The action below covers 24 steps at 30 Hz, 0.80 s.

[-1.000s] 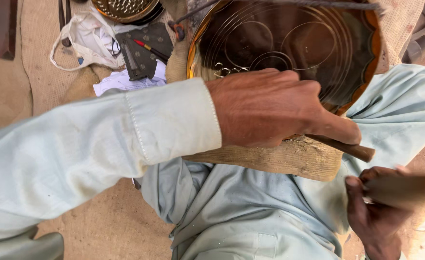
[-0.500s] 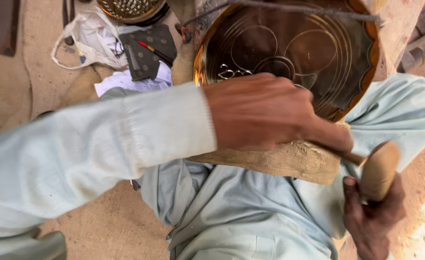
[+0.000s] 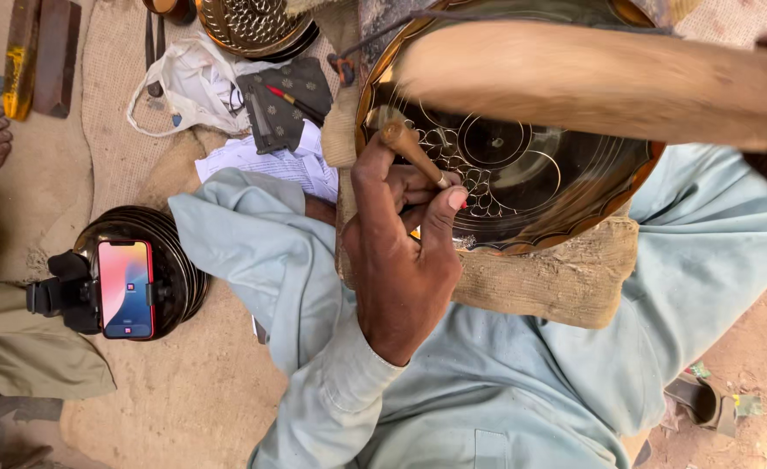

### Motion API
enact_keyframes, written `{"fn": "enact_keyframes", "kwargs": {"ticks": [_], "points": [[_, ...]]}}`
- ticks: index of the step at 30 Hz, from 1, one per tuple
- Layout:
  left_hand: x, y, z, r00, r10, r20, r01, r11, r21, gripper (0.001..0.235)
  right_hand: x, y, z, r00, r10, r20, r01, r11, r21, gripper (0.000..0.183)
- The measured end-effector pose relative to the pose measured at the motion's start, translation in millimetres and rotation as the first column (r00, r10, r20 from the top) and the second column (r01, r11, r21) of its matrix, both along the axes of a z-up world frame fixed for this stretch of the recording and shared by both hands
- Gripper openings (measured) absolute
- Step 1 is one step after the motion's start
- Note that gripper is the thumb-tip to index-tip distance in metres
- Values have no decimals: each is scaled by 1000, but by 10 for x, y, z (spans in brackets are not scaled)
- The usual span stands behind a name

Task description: The person uses a hammer and a small metal punch to create a pattern of indentations on a brass bowl. They repeatedly strike the punch against the bowl's surface, rotating the bowl to work on different sections.

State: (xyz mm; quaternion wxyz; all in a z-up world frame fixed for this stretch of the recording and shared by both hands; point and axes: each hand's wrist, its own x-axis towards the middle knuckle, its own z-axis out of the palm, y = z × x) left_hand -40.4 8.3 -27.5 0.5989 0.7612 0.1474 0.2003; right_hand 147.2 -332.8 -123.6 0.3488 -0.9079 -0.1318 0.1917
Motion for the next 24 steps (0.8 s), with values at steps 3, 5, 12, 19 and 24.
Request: {"fn": "enact_keyframes", "kwargs": {"ticks": [3, 5, 12, 19, 24], "points": [[15, -22, 2, 999, 42, -26, -41, 999, 20, 52, 132, 198, 119, 998, 61, 26, -60, 998, -31, 45], [28, -40, 17, 998, 56, -18, -55, 998, 33, 53, 99, 267, 202, 997, 69, 39, -67, 997, -47, 45], [94, 17, 103, 998, 11, -58, -9, 999, 42, 54, -271, 158, 357, 995, 46, 83, -40, 996, -76, 43], [216, 139, 196, 978, -203, -46, 208, 967, 149, 62, -294, 76, 387, 993, -20, 117, 27, 998, -61, 42], [376, 311, 306, 838, -536, 105, 507, 834, 218, 69, -878, -136, 403, 981, -124, 146, 129, 991, -25, 41]]}}
